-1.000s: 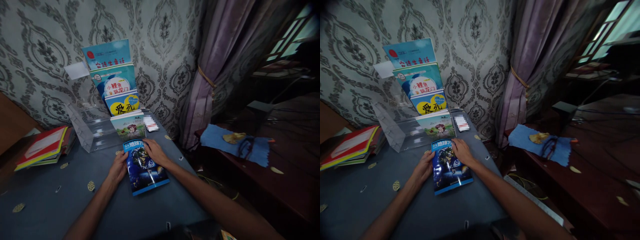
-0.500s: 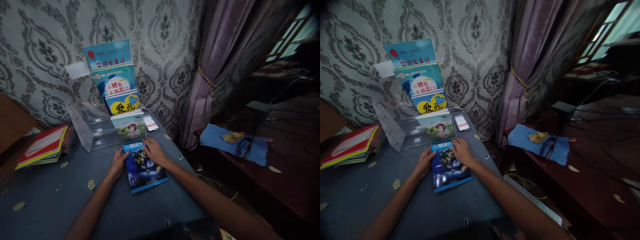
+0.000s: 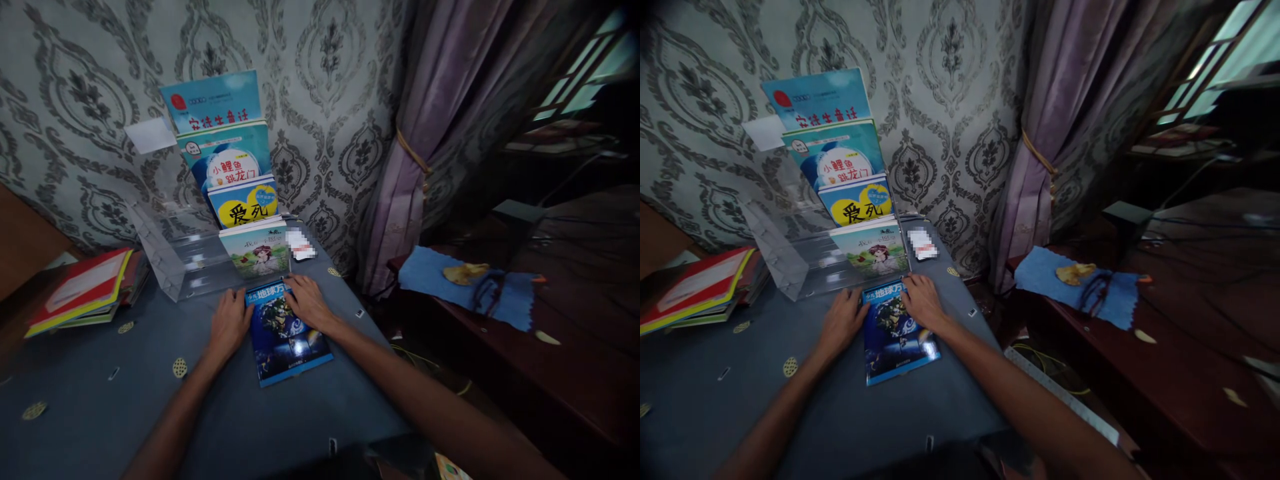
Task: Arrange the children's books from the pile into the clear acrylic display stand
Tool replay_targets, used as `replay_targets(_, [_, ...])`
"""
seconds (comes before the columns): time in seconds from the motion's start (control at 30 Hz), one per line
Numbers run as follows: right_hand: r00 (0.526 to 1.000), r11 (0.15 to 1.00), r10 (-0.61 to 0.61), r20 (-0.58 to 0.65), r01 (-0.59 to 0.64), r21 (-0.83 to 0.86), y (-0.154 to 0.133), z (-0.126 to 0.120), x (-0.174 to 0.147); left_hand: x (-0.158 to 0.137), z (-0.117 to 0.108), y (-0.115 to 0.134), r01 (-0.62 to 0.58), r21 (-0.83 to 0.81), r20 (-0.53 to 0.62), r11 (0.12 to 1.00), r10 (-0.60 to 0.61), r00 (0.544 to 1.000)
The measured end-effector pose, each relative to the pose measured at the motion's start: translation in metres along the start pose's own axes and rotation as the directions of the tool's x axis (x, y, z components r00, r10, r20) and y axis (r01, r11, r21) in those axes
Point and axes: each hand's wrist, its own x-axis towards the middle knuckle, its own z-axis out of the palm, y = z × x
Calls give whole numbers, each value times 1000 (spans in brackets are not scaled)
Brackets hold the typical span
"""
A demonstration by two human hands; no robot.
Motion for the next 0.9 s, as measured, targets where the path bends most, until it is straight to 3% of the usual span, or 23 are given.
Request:
replay_targets(0.17, [1000,1000,-9,3,9,21,1,0,0,6,20,21,-240,-42,5,970,240,971])
replay_targets(0.3, [1000,999,-13,-24,14,33,5,5,1,13,40,33,-328,-83,62,941,334,941])
replay_targets(0.43, [999,999,-32,-30,32,22,5,5,1,17,47,39,-346,-70,120,936,352,928])
replay_targets(0.9, [999,1000,-25,29,25,0,2,-1,-3,14,45,43,-350,-47,97,936,353,931])
